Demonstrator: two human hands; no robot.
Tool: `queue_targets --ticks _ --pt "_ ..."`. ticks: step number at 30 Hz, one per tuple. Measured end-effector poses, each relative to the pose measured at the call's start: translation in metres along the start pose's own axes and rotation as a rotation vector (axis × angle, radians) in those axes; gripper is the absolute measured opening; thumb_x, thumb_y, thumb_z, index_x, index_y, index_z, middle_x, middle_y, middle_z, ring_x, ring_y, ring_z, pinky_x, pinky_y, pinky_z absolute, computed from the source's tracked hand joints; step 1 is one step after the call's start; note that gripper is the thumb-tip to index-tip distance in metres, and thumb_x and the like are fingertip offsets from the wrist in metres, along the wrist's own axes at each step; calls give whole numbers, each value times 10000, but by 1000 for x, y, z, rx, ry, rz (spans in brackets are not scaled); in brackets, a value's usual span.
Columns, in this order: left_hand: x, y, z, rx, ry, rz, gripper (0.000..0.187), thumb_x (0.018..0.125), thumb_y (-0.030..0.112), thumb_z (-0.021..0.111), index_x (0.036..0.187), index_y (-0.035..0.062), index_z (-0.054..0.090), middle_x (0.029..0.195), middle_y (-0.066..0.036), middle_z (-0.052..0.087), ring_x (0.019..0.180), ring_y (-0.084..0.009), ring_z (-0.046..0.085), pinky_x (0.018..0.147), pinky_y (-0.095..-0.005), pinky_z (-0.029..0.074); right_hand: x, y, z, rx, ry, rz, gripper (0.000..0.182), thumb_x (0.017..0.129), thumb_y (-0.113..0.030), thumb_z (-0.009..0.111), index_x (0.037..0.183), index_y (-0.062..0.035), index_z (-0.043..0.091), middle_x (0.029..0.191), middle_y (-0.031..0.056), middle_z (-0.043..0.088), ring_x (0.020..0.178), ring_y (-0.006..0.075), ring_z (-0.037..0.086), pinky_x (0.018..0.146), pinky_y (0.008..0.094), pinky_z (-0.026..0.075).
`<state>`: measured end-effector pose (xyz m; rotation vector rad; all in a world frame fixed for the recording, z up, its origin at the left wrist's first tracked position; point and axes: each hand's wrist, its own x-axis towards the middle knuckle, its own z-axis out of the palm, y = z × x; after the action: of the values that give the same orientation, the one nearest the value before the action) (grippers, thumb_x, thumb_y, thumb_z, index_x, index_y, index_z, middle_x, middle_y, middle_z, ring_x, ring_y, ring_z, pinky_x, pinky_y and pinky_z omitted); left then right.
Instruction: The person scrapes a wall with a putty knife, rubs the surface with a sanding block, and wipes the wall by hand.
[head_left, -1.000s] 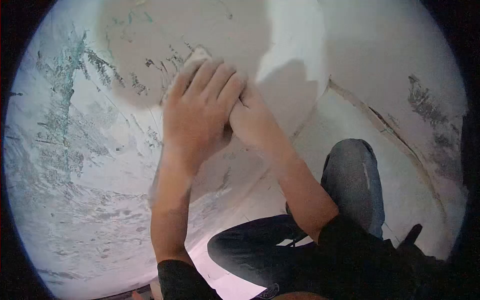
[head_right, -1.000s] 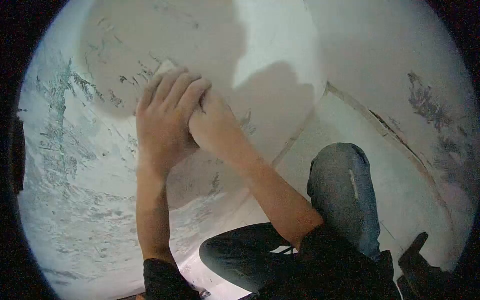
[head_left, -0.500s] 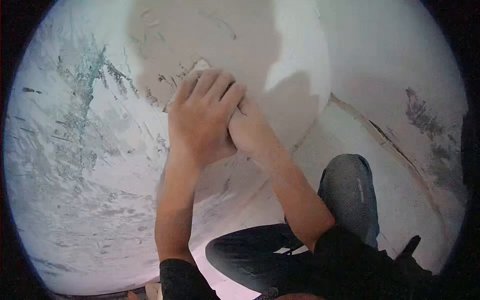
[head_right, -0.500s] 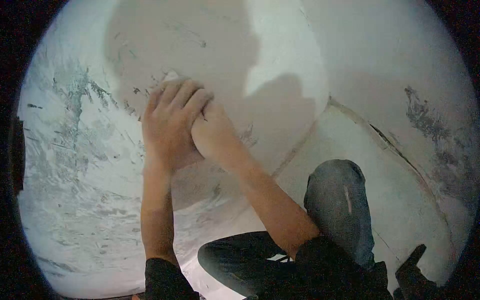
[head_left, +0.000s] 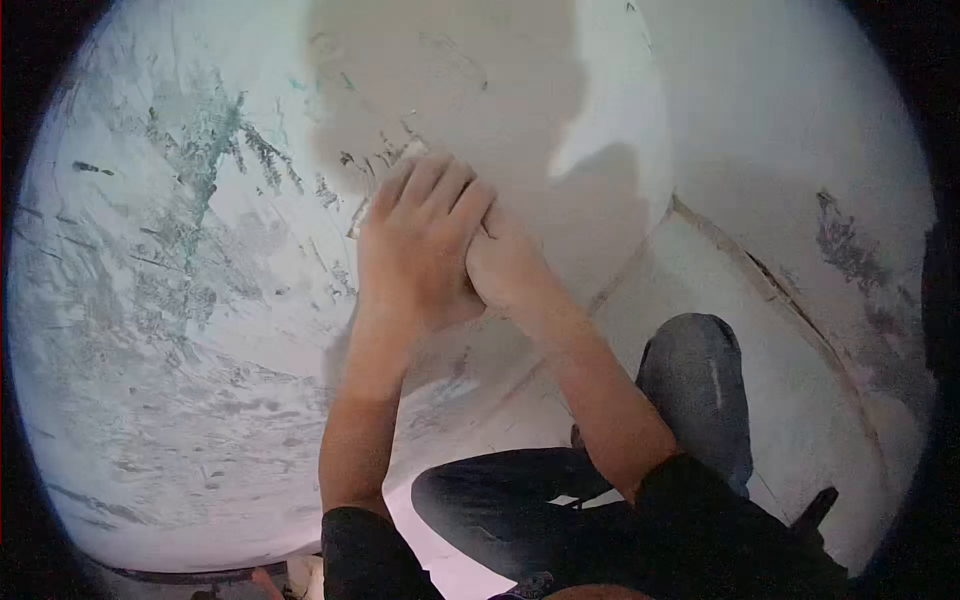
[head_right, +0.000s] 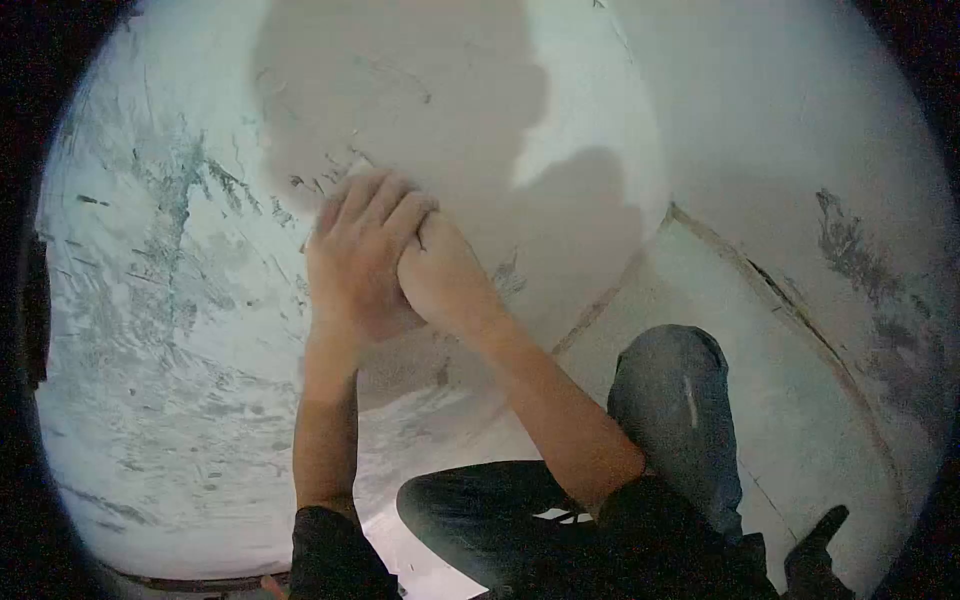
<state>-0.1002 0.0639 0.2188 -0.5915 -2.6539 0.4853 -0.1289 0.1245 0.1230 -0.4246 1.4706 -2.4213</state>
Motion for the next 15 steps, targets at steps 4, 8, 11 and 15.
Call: queue_targets --ticks 4,8,11,15 --pt "15 -9 -19 6 -66 0 578 467 193 766 1019 135 603 1079 -49 607 1148 -263 549 1027 -414 405 12 -17 8 10 101 -20 375 937 -214 454 1103 105 561 1125 364 590 1109 482 572 934 481 462" --pt "4 -7 -3 4 28 34 577 467 191 767 1018 132 607 1076 -55 611 1145 -272 552 1024 -418 405 4 -11 3 -68 52 -43 384 932 -222 458 1108 104 559 1123 361 591 1109 492 565 940 487 457" --pt "8 -12 -6 -21 68 32 580 471 202 774 1023 130 611 1082 -58 615 1143 -274 557 1022 -423 406 8 -16 5 -112 99 -64 388 929 -236 466 1108 94 566 1121 351 595 1111 494 561 950 489 453" --pt "3 -10 -7 -22 29 3 576 454 210 774 1002 130 616 1083 -56 619 1125 -262 568 1005 -417 421 2 -16 10 -91 115 -25 379 924 -231 473 1102 88 575 1111 342 603 1096 494 567 943 490 455"
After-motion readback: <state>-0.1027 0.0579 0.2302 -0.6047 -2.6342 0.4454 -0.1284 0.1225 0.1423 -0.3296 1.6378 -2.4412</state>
